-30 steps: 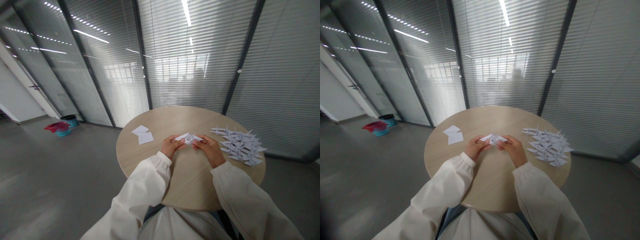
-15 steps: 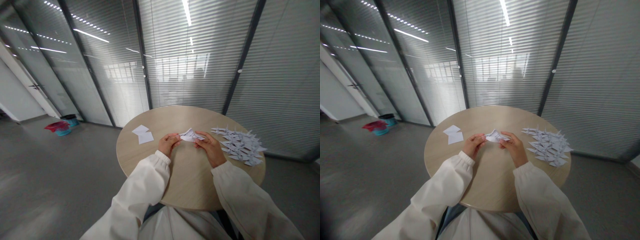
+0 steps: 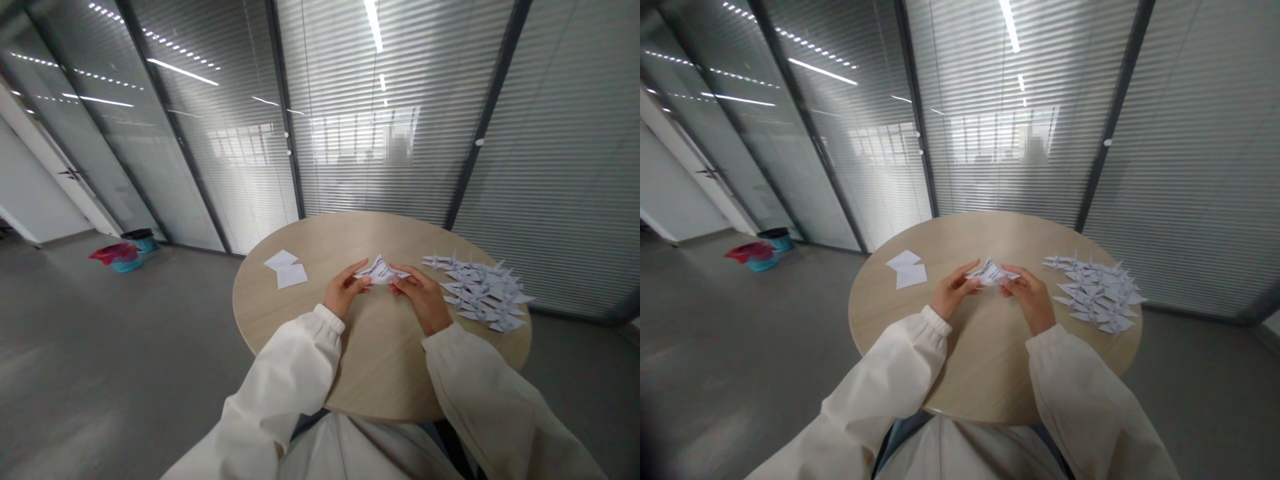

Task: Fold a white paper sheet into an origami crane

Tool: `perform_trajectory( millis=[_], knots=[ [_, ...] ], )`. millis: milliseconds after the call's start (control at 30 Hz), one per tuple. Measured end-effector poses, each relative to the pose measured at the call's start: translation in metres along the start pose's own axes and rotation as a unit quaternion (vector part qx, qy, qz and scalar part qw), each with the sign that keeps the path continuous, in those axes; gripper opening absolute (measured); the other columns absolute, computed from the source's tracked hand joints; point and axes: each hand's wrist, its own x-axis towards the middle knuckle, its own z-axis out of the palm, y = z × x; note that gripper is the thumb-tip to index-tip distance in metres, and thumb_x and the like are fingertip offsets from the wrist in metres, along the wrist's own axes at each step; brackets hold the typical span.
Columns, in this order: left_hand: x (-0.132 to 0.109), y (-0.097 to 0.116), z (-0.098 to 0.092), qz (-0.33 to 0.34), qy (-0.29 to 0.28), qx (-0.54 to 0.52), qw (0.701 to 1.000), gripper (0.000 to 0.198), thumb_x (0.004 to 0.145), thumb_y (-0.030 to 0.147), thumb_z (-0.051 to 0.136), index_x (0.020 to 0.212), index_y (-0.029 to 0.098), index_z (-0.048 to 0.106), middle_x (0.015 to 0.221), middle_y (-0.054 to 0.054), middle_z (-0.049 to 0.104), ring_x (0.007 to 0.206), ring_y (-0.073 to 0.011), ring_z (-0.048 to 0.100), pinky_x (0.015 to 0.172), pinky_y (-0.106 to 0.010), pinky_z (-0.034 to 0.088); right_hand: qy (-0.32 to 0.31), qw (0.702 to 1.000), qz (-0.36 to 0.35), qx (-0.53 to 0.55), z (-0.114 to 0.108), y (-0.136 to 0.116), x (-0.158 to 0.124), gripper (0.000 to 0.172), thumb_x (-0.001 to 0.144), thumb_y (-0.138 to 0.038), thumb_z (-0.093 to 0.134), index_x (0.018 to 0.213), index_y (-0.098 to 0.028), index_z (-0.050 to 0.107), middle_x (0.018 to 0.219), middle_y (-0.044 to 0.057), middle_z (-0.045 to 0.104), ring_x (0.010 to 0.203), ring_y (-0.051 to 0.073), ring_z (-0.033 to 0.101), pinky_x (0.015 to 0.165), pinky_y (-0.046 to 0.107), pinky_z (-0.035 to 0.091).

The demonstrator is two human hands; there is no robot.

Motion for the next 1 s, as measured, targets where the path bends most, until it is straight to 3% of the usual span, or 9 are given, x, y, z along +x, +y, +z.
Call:
perform_trajectory(
  millis=[133, 300, 767, 1000],
  knots=[
    [-0.002, 0.003, 0.002, 0.007, 0.027, 0.017, 0.999, 0.040, 0.060, 0.032, 0.073, 0.096, 0.014, 0.069, 0.079, -0.005, 0.069, 0.060, -0.0112, 0.061, 0.064, -0.025, 0.053, -0.025, 0.999, -0.011, -0.023, 0.001, -0.005, -0.002, 0.045, 0.071, -0.042, 0.063, 0.110, -0.020, 0.061, 0.070, 0.003, 0.068, 0.064, 0.016, 0.062, 0.064, 0.031, 0.050],
    [-0.004, 0.008, 0.003, 0.005, 0.057, 0.015, 0.998, 0.037, 0.058, 0.029, 0.075, 0.091, 0.014, 0.070, 0.067, -0.003, 0.069, 0.055, -0.0111, 0.060, 0.062, -0.024, 0.052, -0.007, 0.997, -0.027, -0.068, 0.000, -0.007, -0.003, 0.040, 0.069, -0.043, 0.065, 0.101, -0.020, 0.067, 0.071, 0.003, 0.067, 0.062, 0.016, 0.059, 0.061, 0.029, 0.048],
    [-0.007, 0.015, 0.005, 0.026, 0.106, 0.044, 0.993, 0.026, 0.057, 0.024, 0.075, 0.081, 0.014, 0.073, 0.065, -0.004, 0.069, 0.054, -0.0101, 0.057, 0.058, -0.021, 0.048, 0.042, 0.998, -0.020, -0.048, -0.001, -0.003, -0.002, 0.037, 0.062, -0.043, 0.071, 0.090, -0.019, 0.070, 0.084, 0.007, 0.071, 0.077, 0.022, 0.064, 0.071, 0.033, 0.050],
    [-0.007, 0.011, 0.003, 0.057, 0.101, 0.077, 0.990, 0.024, 0.061, 0.027, 0.073, 0.082, 0.016, 0.073, 0.070, -0.005, 0.069, 0.059, -0.0114, 0.058, 0.060, -0.022, 0.048, 0.047, 0.997, -0.036, -0.055, -0.001, -0.001, -0.001, 0.042, 0.062, -0.043, 0.071, 0.096, -0.019, 0.068, 0.086, 0.007, 0.071, 0.076, 0.022, 0.065, 0.072, 0.035, 0.051]
  ],
)
